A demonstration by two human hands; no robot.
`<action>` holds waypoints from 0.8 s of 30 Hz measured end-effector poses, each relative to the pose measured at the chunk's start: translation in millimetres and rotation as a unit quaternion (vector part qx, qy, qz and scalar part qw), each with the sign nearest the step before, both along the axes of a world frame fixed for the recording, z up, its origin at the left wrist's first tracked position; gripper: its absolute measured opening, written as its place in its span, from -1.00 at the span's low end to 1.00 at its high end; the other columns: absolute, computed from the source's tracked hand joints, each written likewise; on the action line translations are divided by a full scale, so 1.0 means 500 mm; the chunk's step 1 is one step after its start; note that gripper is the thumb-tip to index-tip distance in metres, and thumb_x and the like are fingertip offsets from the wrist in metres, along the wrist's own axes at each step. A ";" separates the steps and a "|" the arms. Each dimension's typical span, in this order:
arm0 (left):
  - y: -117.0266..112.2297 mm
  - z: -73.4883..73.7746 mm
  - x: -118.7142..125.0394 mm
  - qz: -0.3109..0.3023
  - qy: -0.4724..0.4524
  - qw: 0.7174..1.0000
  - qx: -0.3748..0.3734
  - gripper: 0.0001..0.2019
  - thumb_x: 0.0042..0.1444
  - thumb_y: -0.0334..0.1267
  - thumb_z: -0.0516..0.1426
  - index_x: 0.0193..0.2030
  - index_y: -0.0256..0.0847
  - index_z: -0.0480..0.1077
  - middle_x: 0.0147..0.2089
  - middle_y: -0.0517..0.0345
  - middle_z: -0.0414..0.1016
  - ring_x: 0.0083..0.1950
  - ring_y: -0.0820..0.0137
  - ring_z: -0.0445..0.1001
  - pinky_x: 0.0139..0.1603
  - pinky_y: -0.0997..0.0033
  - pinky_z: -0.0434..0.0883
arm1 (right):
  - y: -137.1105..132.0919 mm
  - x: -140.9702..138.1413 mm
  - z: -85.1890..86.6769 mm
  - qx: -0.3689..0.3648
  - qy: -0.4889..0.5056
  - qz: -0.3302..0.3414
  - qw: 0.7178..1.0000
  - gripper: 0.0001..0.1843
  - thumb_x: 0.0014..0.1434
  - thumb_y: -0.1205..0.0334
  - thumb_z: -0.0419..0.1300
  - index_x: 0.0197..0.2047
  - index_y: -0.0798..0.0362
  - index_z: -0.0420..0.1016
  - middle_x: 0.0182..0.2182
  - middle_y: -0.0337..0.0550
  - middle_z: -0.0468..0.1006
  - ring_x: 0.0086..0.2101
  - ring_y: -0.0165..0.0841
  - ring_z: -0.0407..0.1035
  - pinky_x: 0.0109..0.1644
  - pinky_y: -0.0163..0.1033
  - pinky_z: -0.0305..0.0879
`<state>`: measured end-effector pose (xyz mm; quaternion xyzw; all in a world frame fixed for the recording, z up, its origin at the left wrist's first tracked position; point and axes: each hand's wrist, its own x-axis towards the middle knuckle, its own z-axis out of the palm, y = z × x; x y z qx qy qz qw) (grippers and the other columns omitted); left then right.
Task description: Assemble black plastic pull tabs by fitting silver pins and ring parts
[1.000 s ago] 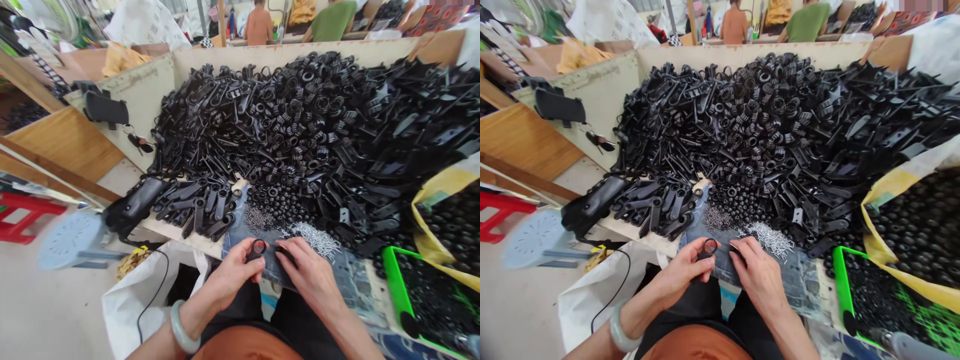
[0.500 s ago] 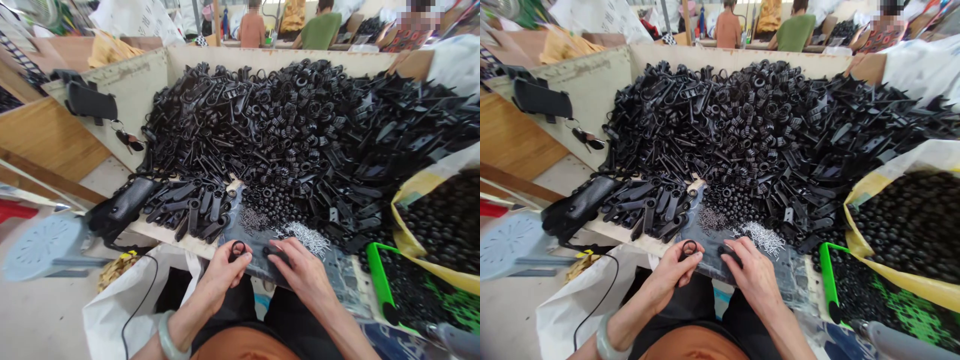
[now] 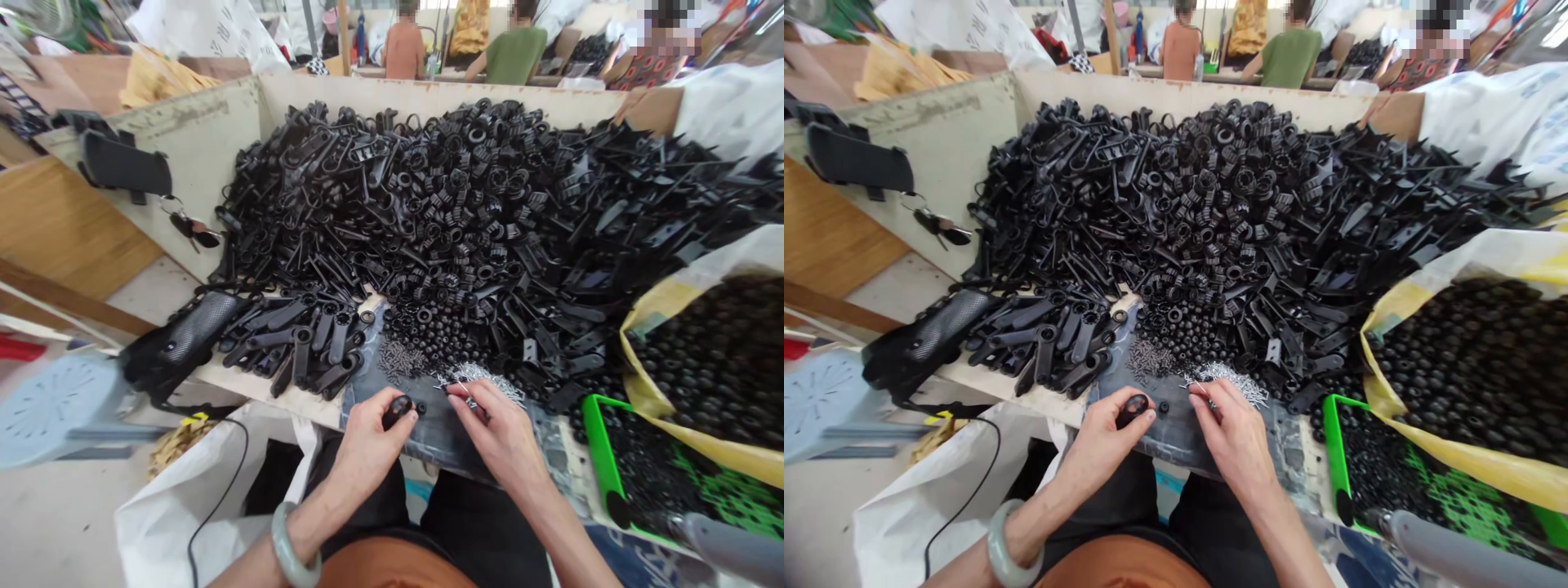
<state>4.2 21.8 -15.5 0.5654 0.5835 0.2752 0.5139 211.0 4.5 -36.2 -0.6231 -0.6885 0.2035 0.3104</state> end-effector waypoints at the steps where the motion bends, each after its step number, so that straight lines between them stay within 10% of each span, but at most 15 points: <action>1: 0.002 -0.003 -0.001 0.010 -0.005 1.000 0.002 -0.90 0.14 -0.20 0.20 -0.29 -0.16 0.49 -0.36 0.23 0.52 -0.27 0.32 0.44 -0.18 0.39 0.30 | -0.001 -0.006 0.000 -0.003 -0.004 0.008 1.000 -0.72 0.45 0.04 0.07 -0.08 -0.05 0.57 -0.20 -0.12 0.61 -0.26 -0.28 0.55 -0.19 -0.22 0.46; 6: 0.006 -0.025 -0.021 0.052 -0.020 0.998 0.021 -0.89 0.13 -0.19 0.21 -0.33 -0.16 0.46 -0.39 0.25 0.45 -0.30 0.36 0.39 -0.20 0.42 0.31 | 0.002 -0.039 -0.003 -0.009 -0.102 0.101 0.990 -0.74 0.47 0.11 0.02 -0.04 -0.08 0.54 -0.18 -0.16 0.60 -0.29 -0.33 0.58 -0.30 -0.30 0.45; 13: 0.000 -0.019 -0.029 0.044 0.023 0.998 0.040 -0.90 0.19 -0.19 0.21 -0.29 -0.13 0.49 -0.38 0.20 0.51 -0.33 0.32 0.42 -0.22 0.39 0.30 | 0.037 -0.027 0.022 0.071 -0.130 -0.026 0.989 -0.67 0.48 0.09 0.01 0.13 -0.05 0.51 -0.05 -0.07 0.57 -0.31 -0.31 0.56 -0.36 -0.25 0.41; 24: 0.054 -0.026 0.006 -0.092 0.178 0.973 0.113 -0.75 0.08 -0.49 0.17 -0.25 -0.02 0.55 -0.29 0.08 0.57 -0.25 0.21 0.49 -0.21 0.37 0.21 | 0.003 0.029 0.007 0.038 -0.060 -0.062 0.996 -0.71 0.45 0.05 0.08 -0.19 -0.05 0.57 -0.25 -0.17 0.60 -0.40 -0.34 0.47 -0.28 -0.24 0.38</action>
